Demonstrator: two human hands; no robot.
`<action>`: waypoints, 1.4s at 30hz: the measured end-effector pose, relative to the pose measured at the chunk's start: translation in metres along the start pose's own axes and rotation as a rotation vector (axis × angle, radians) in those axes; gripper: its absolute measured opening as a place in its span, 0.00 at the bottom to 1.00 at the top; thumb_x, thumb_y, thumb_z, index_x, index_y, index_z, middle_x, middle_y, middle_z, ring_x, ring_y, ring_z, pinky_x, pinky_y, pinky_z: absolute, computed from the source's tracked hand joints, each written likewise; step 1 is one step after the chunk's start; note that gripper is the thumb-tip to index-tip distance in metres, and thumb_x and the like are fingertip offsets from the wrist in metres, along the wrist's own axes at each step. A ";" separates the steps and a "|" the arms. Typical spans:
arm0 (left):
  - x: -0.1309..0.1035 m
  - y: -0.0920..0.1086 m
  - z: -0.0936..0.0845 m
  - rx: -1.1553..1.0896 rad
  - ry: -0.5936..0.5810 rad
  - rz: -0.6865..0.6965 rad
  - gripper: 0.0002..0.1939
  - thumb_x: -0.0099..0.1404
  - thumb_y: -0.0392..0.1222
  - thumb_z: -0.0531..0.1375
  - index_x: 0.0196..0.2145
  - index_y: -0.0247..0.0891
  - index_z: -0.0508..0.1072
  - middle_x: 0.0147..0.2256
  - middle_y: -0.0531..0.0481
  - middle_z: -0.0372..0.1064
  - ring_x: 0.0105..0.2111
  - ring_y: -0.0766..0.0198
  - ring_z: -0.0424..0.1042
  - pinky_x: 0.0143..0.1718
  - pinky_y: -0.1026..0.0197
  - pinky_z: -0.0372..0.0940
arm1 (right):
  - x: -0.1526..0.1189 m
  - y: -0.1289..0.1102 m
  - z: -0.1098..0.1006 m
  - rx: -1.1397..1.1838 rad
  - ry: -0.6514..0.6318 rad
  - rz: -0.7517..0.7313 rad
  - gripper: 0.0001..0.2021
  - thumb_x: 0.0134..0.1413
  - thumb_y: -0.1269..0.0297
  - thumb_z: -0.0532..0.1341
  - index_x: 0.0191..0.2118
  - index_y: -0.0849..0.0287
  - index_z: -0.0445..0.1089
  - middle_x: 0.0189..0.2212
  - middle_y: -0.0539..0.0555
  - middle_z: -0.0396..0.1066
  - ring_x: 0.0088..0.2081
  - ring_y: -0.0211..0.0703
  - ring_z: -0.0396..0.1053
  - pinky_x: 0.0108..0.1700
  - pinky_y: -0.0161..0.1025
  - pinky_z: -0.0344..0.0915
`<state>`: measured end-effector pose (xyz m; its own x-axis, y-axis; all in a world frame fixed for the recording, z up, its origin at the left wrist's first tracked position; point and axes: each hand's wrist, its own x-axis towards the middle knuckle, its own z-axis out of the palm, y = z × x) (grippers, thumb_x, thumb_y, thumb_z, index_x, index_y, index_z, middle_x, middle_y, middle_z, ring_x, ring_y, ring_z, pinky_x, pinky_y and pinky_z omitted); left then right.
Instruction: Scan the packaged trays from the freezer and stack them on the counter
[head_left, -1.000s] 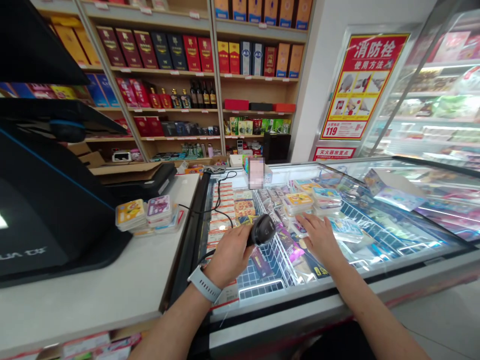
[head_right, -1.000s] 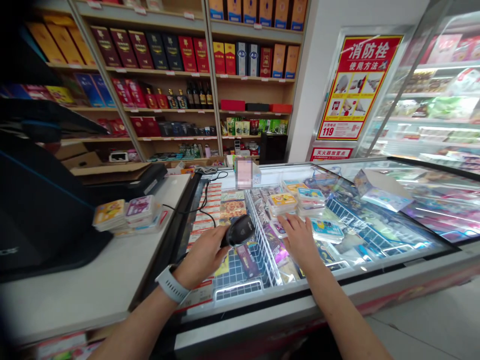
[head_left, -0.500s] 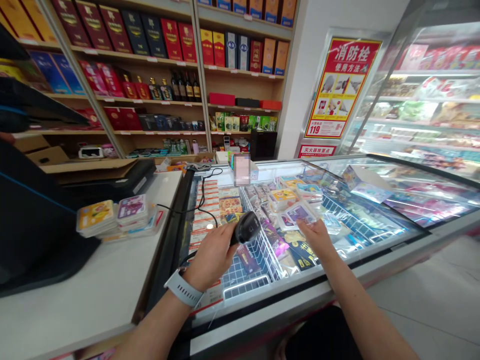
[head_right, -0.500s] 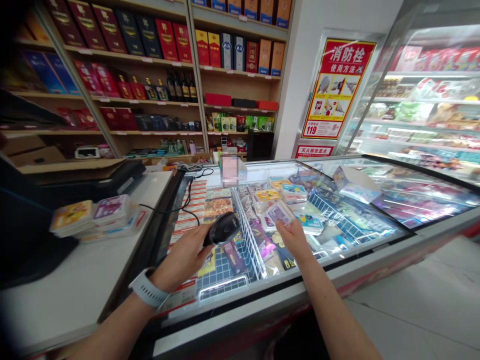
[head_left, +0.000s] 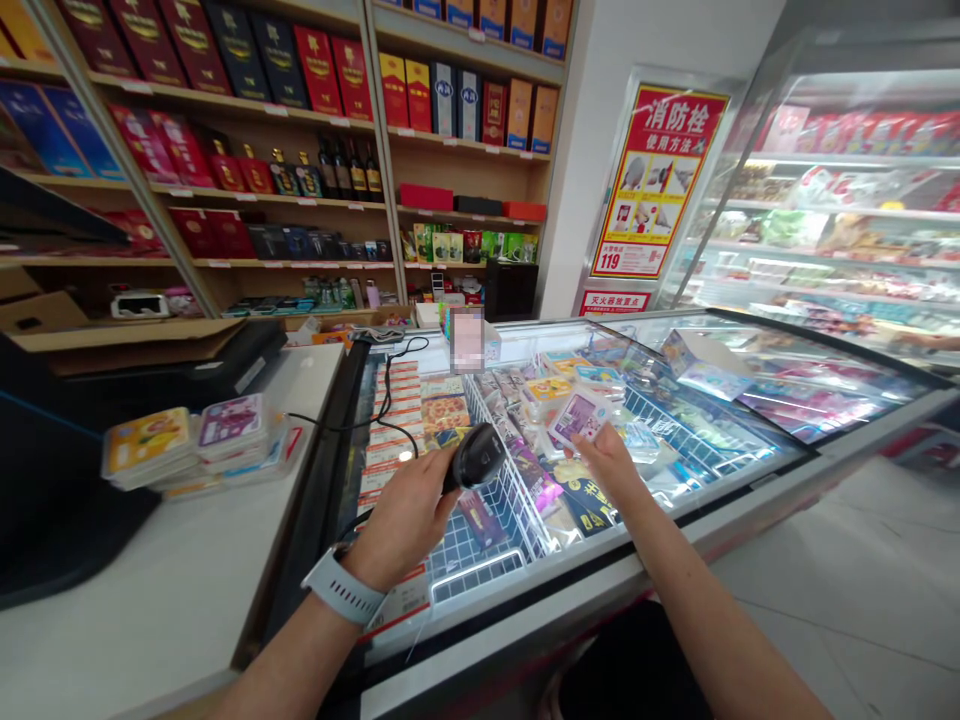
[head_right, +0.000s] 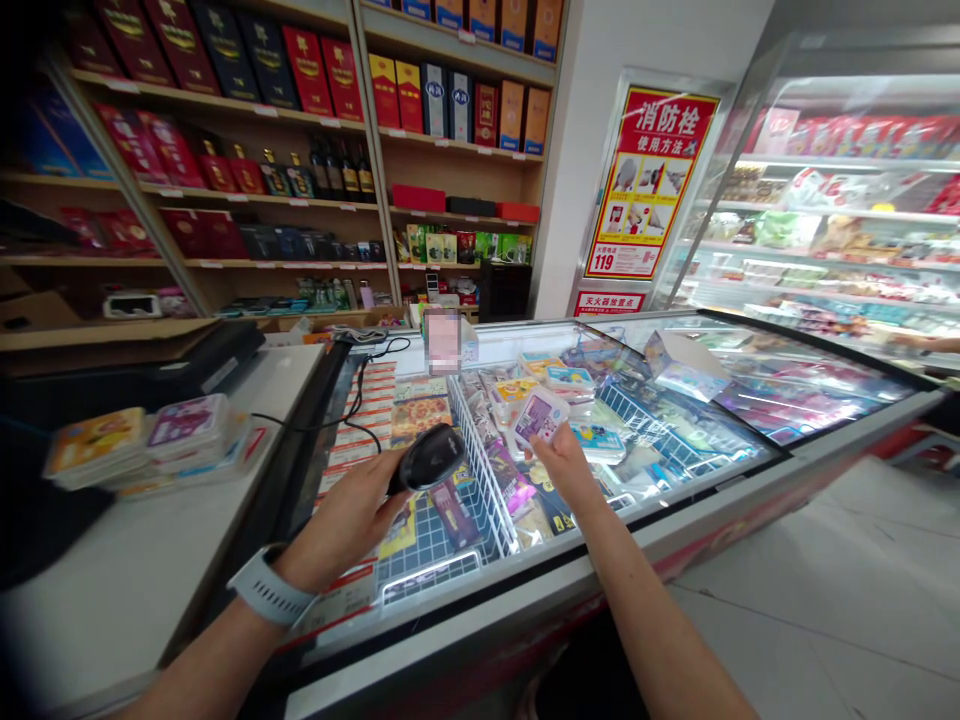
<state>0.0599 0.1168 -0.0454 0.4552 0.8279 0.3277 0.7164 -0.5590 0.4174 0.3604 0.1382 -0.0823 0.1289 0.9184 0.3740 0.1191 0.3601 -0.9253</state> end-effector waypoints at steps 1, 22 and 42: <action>0.000 0.000 0.000 0.001 0.002 0.005 0.20 0.63 0.34 0.56 0.53 0.38 0.61 0.49 0.43 0.68 0.49 0.52 0.68 0.52 0.48 0.63 | 0.001 0.001 0.001 0.010 0.011 0.007 0.14 0.52 0.56 0.63 0.42 0.56 0.64 0.27 0.47 0.71 0.27 0.39 0.67 0.33 0.39 0.66; 0.001 -0.001 0.000 0.010 0.019 0.010 0.20 0.64 0.35 0.56 0.54 0.37 0.61 0.47 0.42 0.69 0.46 0.53 0.69 0.49 0.50 0.64 | 0.031 -0.035 0.049 0.748 -0.126 0.257 0.20 0.54 0.56 0.61 0.53 0.50 0.64 0.49 0.52 0.73 0.44 0.49 0.75 0.38 0.43 0.72; 0.001 0.000 -0.007 -0.029 0.024 0.009 0.19 0.64 0.35 0.55 0.53 0.37 0.61 0.47 0.42 0.68 0.48 0.53 0.69 0.49 0.50 0.64 | 0.036 -0.007 0.063 0.918 -0.074 0.381 0.16 0.57 0.59 0.55 0.50 0.57 0.65 0.44 0.55 0.75 0.44 0.51 0.75 0.33 0.41 0.70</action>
<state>0.0565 0.1175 -0.0396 0.4483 0.8216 0.3520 0.6963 -0.5680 0.4389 0.3016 0.1789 -0.0664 -0.0657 0.9956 0.0661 -0.7291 -0.0026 -0.6844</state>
